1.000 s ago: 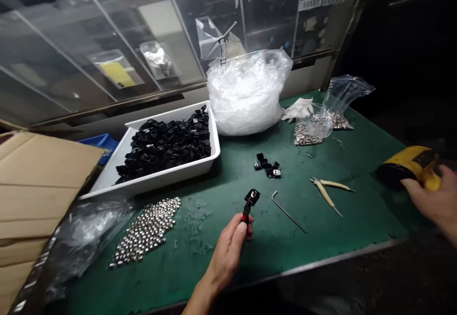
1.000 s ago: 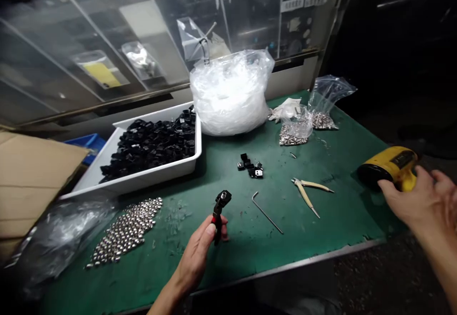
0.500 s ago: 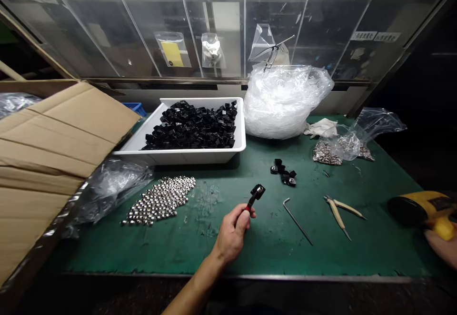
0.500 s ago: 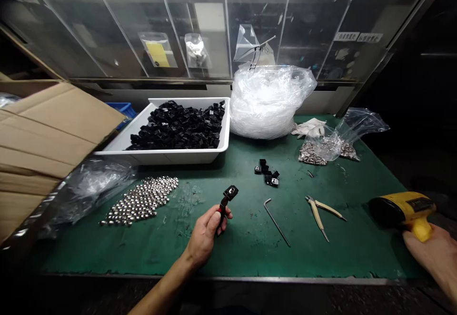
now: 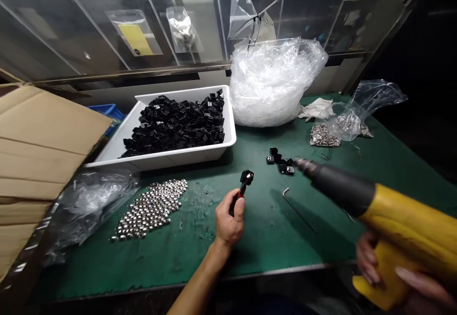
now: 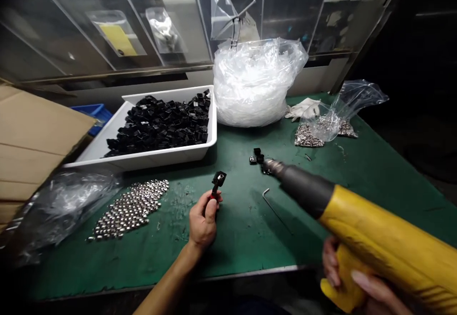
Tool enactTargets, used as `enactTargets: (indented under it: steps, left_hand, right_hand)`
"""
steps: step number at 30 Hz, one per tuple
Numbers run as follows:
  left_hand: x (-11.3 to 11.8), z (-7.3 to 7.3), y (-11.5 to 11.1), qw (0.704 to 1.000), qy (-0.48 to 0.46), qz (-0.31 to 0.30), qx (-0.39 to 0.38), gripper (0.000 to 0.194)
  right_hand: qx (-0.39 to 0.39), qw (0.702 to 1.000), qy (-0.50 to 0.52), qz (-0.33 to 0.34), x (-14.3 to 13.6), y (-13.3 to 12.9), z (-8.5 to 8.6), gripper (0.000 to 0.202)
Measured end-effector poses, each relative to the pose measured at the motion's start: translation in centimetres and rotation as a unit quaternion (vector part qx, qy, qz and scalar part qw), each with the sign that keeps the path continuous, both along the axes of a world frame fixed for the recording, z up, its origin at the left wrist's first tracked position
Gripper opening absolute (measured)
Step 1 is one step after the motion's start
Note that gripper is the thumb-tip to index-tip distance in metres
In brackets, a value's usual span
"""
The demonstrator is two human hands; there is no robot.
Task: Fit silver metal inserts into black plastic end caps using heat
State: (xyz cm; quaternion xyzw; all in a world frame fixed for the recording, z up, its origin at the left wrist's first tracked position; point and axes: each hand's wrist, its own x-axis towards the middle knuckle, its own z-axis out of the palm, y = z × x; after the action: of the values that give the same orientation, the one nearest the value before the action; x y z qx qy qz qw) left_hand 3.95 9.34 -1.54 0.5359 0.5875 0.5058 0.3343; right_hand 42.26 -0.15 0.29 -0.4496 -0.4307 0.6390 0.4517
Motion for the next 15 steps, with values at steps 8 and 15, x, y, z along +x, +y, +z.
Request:
enactTargets:
  steps: [8, 15]
  left_hand:
    - [-0.4, 0.2, 0.4, 0.998, -0.04, 0.044, -0.015, 0.047]
    - [-0.3, 0.1, 0.1, 0.999, 0.036, 0.024, -0.026, 0.044]
  right_hand:
    - [-0.056, 0.97, 0.224, 0.076, -7.2, 1.8, -0.9, 0.034]
    - [-0.084, 0.958, 0.258, 0.097, -6.8, 2.2, -2.4, 0.035]
